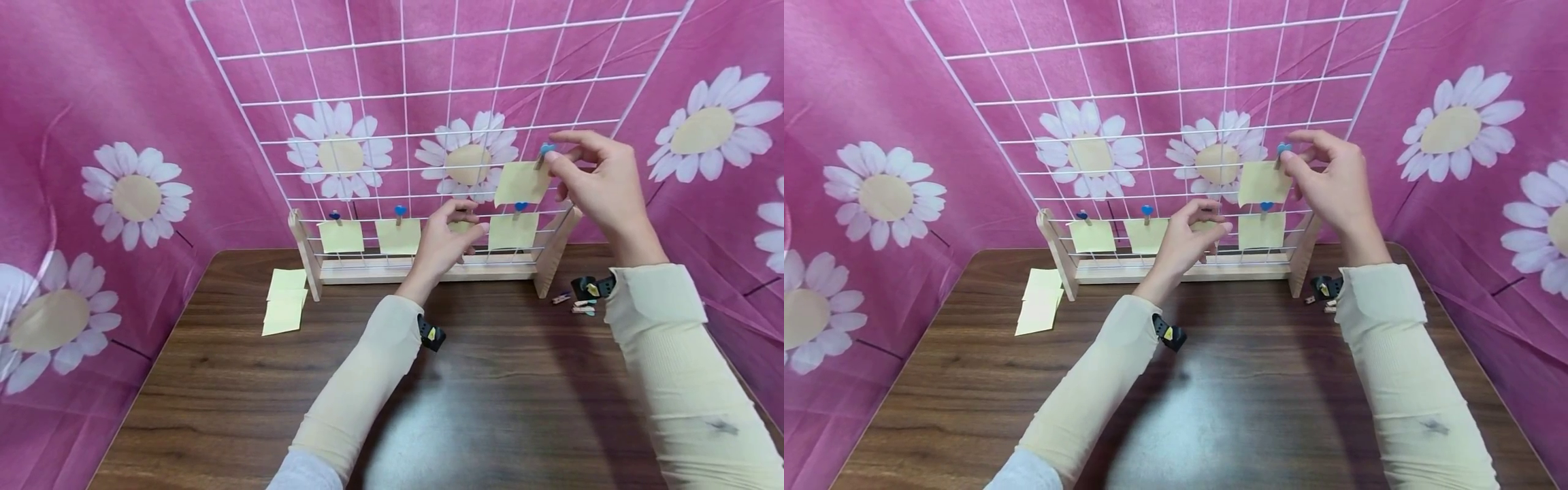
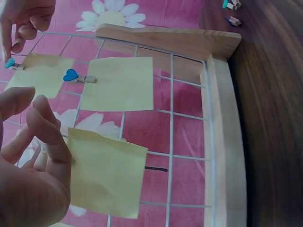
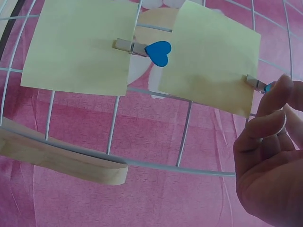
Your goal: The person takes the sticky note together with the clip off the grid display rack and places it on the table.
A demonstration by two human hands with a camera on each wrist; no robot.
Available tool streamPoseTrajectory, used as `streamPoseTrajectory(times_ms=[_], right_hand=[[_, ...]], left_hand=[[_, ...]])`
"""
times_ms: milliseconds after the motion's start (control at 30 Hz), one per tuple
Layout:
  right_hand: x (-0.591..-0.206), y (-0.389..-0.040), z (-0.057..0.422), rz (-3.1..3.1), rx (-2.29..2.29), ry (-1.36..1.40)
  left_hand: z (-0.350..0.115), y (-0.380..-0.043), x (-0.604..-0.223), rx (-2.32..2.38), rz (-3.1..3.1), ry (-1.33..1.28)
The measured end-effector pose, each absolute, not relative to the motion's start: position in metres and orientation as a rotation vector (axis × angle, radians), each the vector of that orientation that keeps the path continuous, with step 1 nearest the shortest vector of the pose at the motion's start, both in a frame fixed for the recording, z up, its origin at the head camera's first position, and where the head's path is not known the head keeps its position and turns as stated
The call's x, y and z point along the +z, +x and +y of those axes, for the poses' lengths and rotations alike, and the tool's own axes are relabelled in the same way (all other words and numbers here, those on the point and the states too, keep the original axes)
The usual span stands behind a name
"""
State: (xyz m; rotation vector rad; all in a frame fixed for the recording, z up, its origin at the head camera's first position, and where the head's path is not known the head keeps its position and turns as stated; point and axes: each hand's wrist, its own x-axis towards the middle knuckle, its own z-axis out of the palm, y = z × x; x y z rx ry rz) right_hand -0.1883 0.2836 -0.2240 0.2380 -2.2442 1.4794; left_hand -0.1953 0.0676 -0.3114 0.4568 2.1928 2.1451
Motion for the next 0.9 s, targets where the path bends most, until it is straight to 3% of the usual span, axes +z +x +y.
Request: streamPoseTrajectory(times_ms=[900], right_hand=[[-0.226, -0.196, 0.283, -2.285, 1.382, 0.231]], left_hand=[[0.095, -0.196, -0.290, 2.164, 2.162, 0.414]])
